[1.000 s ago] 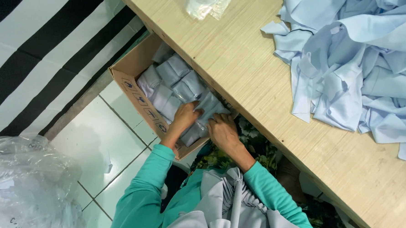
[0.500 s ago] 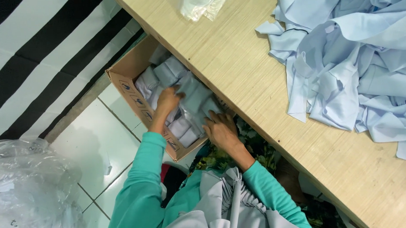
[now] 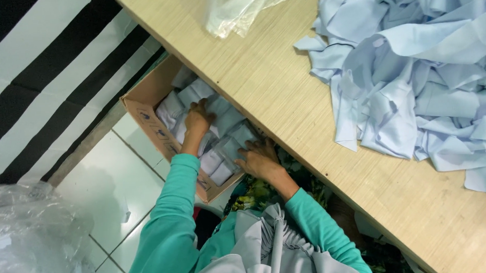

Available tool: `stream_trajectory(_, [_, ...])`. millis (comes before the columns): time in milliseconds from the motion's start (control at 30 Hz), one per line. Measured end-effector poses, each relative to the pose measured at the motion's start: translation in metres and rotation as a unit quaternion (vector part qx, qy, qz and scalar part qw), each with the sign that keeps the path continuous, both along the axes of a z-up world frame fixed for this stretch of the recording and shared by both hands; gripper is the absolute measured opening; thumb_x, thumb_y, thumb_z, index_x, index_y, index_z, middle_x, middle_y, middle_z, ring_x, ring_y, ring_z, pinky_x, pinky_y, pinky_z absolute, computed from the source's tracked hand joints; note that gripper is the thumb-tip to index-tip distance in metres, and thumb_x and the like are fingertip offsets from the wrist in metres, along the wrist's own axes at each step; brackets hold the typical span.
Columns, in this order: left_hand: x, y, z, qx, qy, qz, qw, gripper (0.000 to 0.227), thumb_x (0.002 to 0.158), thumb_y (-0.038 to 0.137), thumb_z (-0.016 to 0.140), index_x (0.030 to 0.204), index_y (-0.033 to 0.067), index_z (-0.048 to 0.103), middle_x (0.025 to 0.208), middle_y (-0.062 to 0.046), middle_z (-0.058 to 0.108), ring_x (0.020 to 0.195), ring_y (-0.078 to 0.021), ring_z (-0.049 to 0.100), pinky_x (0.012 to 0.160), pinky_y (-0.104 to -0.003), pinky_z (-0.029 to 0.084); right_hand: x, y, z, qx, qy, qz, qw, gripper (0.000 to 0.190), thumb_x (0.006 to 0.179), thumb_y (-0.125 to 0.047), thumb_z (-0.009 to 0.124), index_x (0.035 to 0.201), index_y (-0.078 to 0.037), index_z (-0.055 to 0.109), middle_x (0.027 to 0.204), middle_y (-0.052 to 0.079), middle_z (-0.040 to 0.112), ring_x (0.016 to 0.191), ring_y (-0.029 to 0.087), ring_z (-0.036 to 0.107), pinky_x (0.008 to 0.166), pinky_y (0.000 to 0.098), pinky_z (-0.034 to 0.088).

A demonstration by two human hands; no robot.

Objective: The person folds white fabric strips by hand, inserts the folded fabric into small clear plastic bags, and places the bagged items into a cardboard box on the floor.

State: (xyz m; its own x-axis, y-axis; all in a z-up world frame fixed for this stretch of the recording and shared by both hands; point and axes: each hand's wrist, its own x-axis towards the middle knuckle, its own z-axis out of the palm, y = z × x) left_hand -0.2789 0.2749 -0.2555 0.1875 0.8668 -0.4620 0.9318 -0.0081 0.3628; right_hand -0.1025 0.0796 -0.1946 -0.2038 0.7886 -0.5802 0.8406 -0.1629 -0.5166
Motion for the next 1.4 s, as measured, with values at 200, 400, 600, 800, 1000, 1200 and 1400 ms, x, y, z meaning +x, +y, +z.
stream_trajectory(200, [0.001,-0.009,-0.015,0.141,0.056,-0.025,0.988,0.074,0.090,0.032,0.075,0.154,0.0121,0.044,0.144,-0.024,0.050,0.129,-0.0443,0.053,0.099,-0.060,0.048,0.007,-0.009,-0.020,0.267,-0.072,0.067,0.959,0.053,0.101,-0.055,0.049,0.134,-0.019,0.069,0.138,0.014,0.065,0.132,0.031,0.056,0.108,0.0548,0.035])
stream_trajectory(400, [0.026,-0.054,0.081,0.338,-0.207,0.048,0.917,0.031,0.097,-0.002,0.060,0.126,0.0041,0.067,0.125,-0.020,0.058,0.118,-0.0404,0.061,0.095,-0.053,0.053,0.025,-0.056,0.086,0.319,0.127,-0.031,0.939,0.032,0.106,-0.025,0.058,0.129,-0.007,0.070,0.132,0.027,0.064,0.107,0.044,0.070,0.089,0.0478,0.060])
stream_trajectory(600, [0.067,-0.097,0.160,0.455,-0.449,-0.051,0.768,0.021,0.110,-0.003,0.047,0.124,0.0063,0.059,0.124,-0.014,0.043,0.101,-0.0279,0.049,0.087,-0.049,0.057,0.076,-0.123,0.188,0.326,0.229,-0.045,0.916,0.036,0.106,-0.025,0.053,0.135,-0.007,0.064,0.131,0.020,0.066,0.117,0.039,0.065,0.095,0.0501,0.053])
stream_trajectory(800, [0.168,-0.140,0.200,0.333,-0.556,-0.197,0.736,0.035,0.091,-0.018,0.058,0.111,0.0072,0.071,0.113,-0.007,0.058,0.110,-0.0290,0.061,0.090,-0.040,0.053,0.168,-0.170,0.190,0.409,0.141,-0.232,0.871,0.022,0.096,-0.012,0.066,0.114,-0.011,0.079,0.109,0.014,0.079,0.104,0.036,0.075,0.087,0.0465,0.058])
stream_trajectory(1000, [0.301,-0.200,0.192,0.184,-0.566,-0.382,0.707,0.028,0.089,0.000,0.068,0.109,0.0187,0.074,0.117,-0.005,0.065,0.109,-0.0315,0.069,0.091,-0.042,0.057,0.298,-0.185,0.124,0.533,-0.147,-0.315,0.771,0.030,0.097,-0.014,0.071,0.127,-0.020,0.076,0.115,0.010,0.073,0.110,0.029,0.070,0.093,0.0426,0.057])
stream_trajectory(1200, [0.424,-0.232,0.176,0.103,-0.491,-0.481,0.719,0.023,0.093,0.011,0.067,0.115,0.0183,0.070,0.117,-0.014,0.065,0.097,-0.0410,0.073,0.081,-0.052,0.060,0.350,-0.193,0.119,0.591,-0.212,-0.390,0.674,0.029,0.109,-0.018,0.063,0.134,-0.006,0.069,0.104,0.014,0.067,0.096,0.033,0.070,0.079,0.0425,0.059])
stream_trajectory(1400, [0.480,-0.236,0.146,0.183,-0.464,-0.473,0.726,0.018,0.091,0.010,0.062,0.107,0.0089,0.071,0.112,-0.016,0.066,0.103,-0.0386,0.070,0.087,-0.046,0.056,0.408,-0.203,0.118,0.652,-0.403,-0.367,0.527,0.033,0.110,-0.025,0.059,0.135,-0.006,0.065,0.114,0.010,0.060,0.101,0.027,0.061,0.092,0.0410,0.051])
